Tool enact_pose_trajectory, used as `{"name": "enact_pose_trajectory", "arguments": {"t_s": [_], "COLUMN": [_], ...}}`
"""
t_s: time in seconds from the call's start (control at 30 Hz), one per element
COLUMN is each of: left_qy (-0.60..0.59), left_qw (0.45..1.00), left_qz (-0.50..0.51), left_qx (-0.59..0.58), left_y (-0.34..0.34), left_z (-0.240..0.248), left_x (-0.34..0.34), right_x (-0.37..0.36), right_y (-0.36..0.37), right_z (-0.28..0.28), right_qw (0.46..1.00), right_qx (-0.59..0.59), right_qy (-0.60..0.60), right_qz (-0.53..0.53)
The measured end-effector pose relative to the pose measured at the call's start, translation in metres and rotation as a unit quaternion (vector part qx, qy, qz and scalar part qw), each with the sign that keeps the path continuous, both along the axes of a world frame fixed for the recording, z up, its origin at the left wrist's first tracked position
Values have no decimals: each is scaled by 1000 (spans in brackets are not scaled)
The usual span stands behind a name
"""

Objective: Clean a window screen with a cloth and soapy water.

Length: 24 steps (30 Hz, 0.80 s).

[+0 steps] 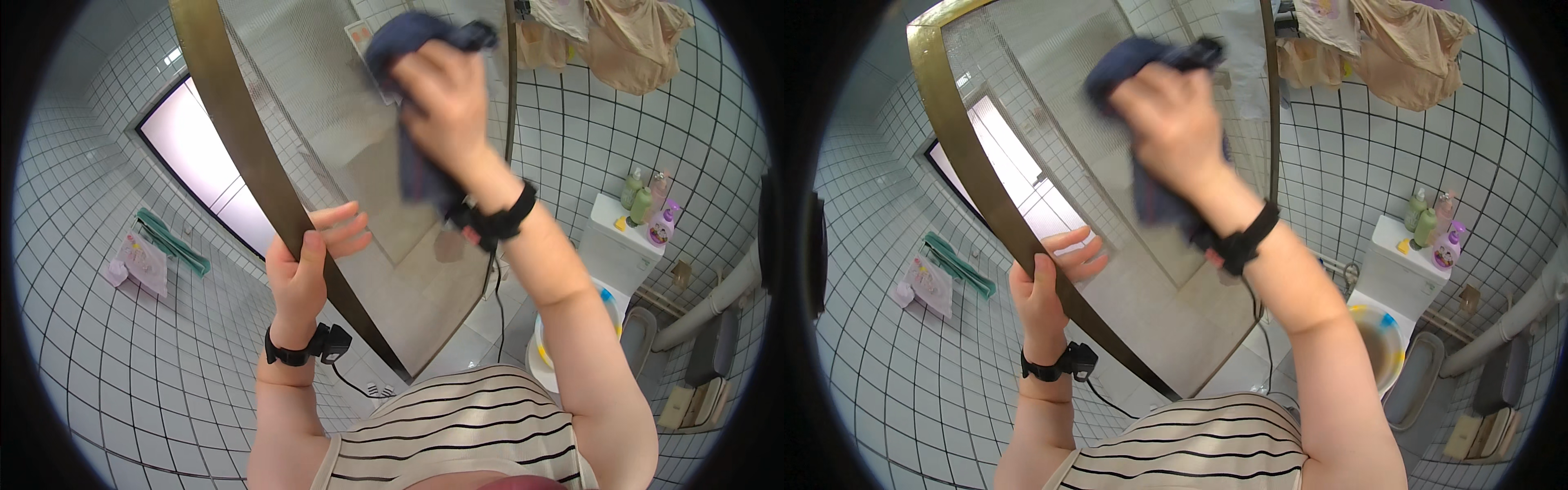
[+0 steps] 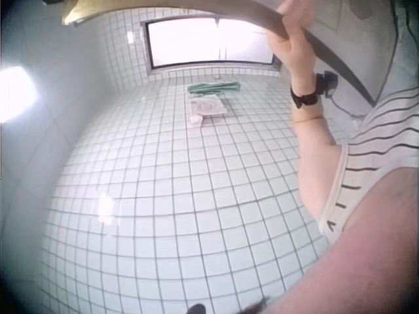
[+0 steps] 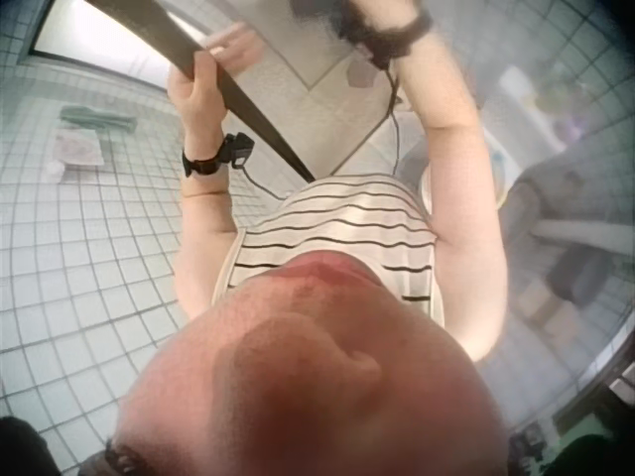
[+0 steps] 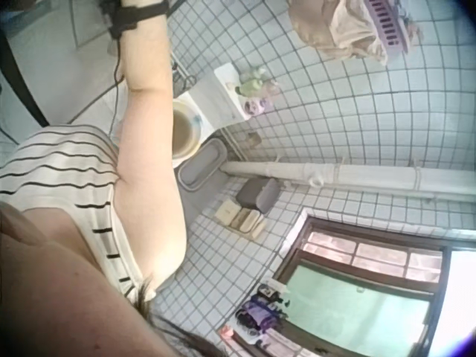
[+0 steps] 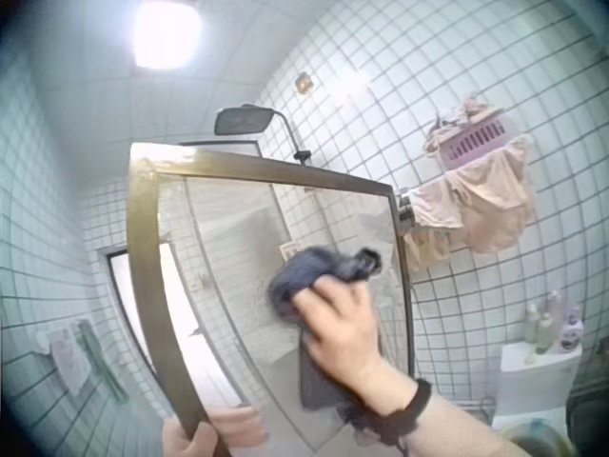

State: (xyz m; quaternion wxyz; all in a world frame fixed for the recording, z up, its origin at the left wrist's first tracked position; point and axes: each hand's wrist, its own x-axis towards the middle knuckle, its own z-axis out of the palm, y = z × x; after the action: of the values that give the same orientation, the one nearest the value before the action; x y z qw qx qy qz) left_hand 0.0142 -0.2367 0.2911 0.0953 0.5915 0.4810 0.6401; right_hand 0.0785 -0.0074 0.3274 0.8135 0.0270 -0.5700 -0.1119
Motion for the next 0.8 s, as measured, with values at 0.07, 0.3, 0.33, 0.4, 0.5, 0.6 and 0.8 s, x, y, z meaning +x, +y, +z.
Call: {"name": "enact_pose_trajectory", "arguments": {"t_s": [0.07, 0.3, 0.33, 0.4, 0.5, 0.6, 0.8], "left_qy": [2, -25, -16, 91, 153, 150, 170], "left_qw": [1000, 998, 998, 980, 972, 972, 964], "left_qz": [-4, 54, 48, 178, 168, 174, 203], "left_qx": [-13, -28, -25, 0, 50, 45, 11], "left_y": [-1, 15, 13, 9, 14, 16, 10], "left_z": [2, -14, -19, -27, -22, -24, -35], "left_x": [2, -3, -7, -17, -3, -4, -13], "right_x": [4, -3, 3, 11, 17, 19, 20], "right_y": [41, -41, -68, -72, -36, -19, -67], "right_z": [18, 42, 46, 56, 64, 66, 48], "right_qw": [988, 987, 980, 977, 991, 989, 990], "right_qx": [-148, -30, -40, -60, -85, -130, -39], "right_qy": [25, -82, -82, -90, -60, -56, -63], "right_qz": [20, 136, 176, 181, 79, 42, 118]}}
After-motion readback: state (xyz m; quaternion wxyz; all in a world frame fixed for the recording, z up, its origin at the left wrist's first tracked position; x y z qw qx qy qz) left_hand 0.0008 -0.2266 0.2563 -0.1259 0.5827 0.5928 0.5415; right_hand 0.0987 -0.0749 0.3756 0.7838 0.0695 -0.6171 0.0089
